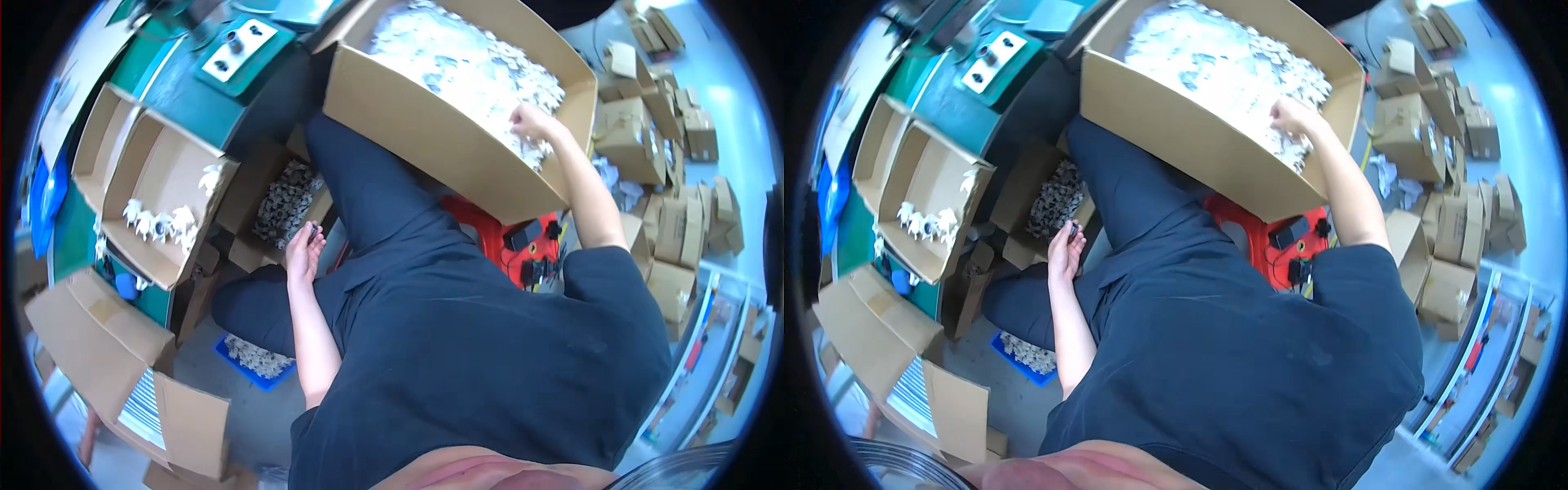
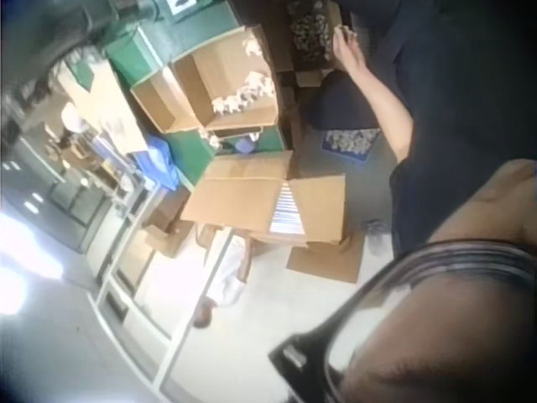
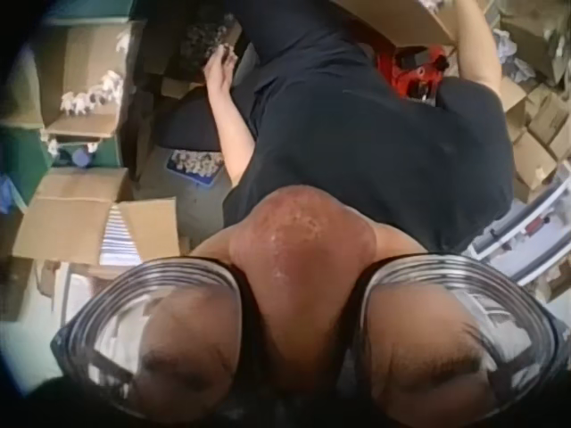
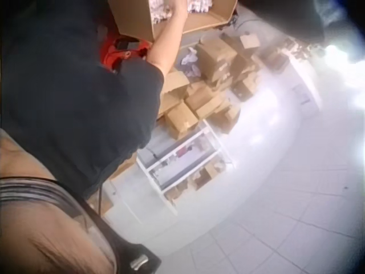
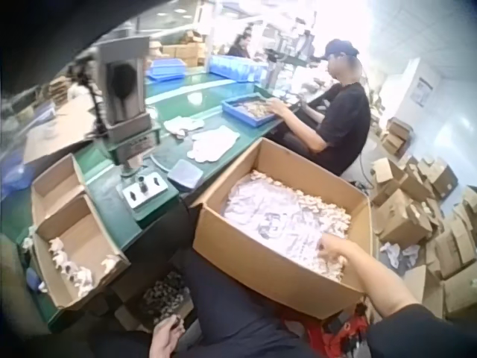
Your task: Sorting small white electronic components from a bulk container into a tray and then into smaller boxes at an assembly station.
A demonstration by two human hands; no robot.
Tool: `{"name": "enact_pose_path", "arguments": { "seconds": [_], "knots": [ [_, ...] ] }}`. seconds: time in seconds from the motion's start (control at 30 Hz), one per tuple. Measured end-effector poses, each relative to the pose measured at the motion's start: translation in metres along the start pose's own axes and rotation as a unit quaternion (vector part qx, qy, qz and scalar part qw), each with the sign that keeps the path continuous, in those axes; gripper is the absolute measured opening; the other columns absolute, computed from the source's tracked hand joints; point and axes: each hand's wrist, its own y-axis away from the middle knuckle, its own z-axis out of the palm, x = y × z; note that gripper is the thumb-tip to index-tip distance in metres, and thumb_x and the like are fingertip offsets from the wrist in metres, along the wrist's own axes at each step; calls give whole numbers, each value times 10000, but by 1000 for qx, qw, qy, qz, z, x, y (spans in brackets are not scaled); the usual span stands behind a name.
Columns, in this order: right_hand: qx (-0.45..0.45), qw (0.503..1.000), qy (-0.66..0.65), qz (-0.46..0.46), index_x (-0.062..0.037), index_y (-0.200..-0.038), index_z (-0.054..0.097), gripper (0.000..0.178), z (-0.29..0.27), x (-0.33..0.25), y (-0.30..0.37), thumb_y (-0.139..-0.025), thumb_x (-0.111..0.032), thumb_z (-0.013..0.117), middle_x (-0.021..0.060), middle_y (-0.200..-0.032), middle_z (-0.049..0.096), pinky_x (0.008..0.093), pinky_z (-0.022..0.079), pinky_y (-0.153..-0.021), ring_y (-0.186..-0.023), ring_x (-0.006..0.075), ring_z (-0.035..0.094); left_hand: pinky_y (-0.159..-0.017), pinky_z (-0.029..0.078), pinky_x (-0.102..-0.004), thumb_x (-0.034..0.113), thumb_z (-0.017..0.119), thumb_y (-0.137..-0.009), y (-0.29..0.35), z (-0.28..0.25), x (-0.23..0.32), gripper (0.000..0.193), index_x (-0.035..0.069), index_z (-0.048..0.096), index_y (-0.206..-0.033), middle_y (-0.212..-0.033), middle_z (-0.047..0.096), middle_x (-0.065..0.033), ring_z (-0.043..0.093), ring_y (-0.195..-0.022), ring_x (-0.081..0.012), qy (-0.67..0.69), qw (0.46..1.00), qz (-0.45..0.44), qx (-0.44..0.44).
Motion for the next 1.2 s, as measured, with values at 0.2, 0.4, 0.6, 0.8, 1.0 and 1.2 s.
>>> {"name": "enact_pose_path", "arguments": {
  "seconds": [0.2,0.4,0.6,0.8,1.0,1.2],
  "knots": [
    [269,948,-138,-103,0,-1109,725,297,-68,-78,15,-895,-203,757,93,-933,747,307,548,-768,-826,154,684,-738,578,-271,235,669,-1001,14,-23,6,270,8,661,-1148,-967,708,-71,671,-799,-118,18,999,29,12],
    [415,731,-331,-429,-37,-1137,746,337,-101,-357,0,-869,-230,812,81,-995,757,292,557,-860,-938,138,709,-744,567,-264,241,662,-1004,37,-42,2,262,15,664,-1136,-959,705,-63,660,-795,-111,24,999,30,0],
    [430,722,-273,-469,-47,-1131,754,316,-75,-473,-9,-861,-199,815,80,-1023,755,284,560,-857,-923,155,717,-748,563,-264,242,665,-1001,57,-57,4,262,12,663,-1126,-953,697,-57,654,-798,-111,53,997,53,24],
    [515,640,-170,-544,-60,-1116,764,286,-72,-478,-21,-841,-127,807,81,-1051,752,297,569,-853,-960,197,714,-746,558,-263,249,671,-996,61,-75,7,275,9,663,-1129,-964,693,-55,647,-803,-107,51,997,58,22],
    [584,533,23,-612,-76,-1126,762,301,-98,-485,-27,-827,-87,792,79,-1054,751,343,571,-870,-1005,232,695,-746,555,-265,251,673,-995,38,-68,16,278,8,663,-1129,-961,692,-51,645,-802,-105,39,997,62,1],
    [515,638,-108,-562,-64,-1054,763,189,-98,-476,-9,-869,-80,728,108,-1045,750,355,563,-836,-972,278,701,-742,555,-265,261,690,-983,53,-66,12,276,21,668,-1117,-954,692,-42,643,-800,-101,42,998,48,19]
  ]
}}
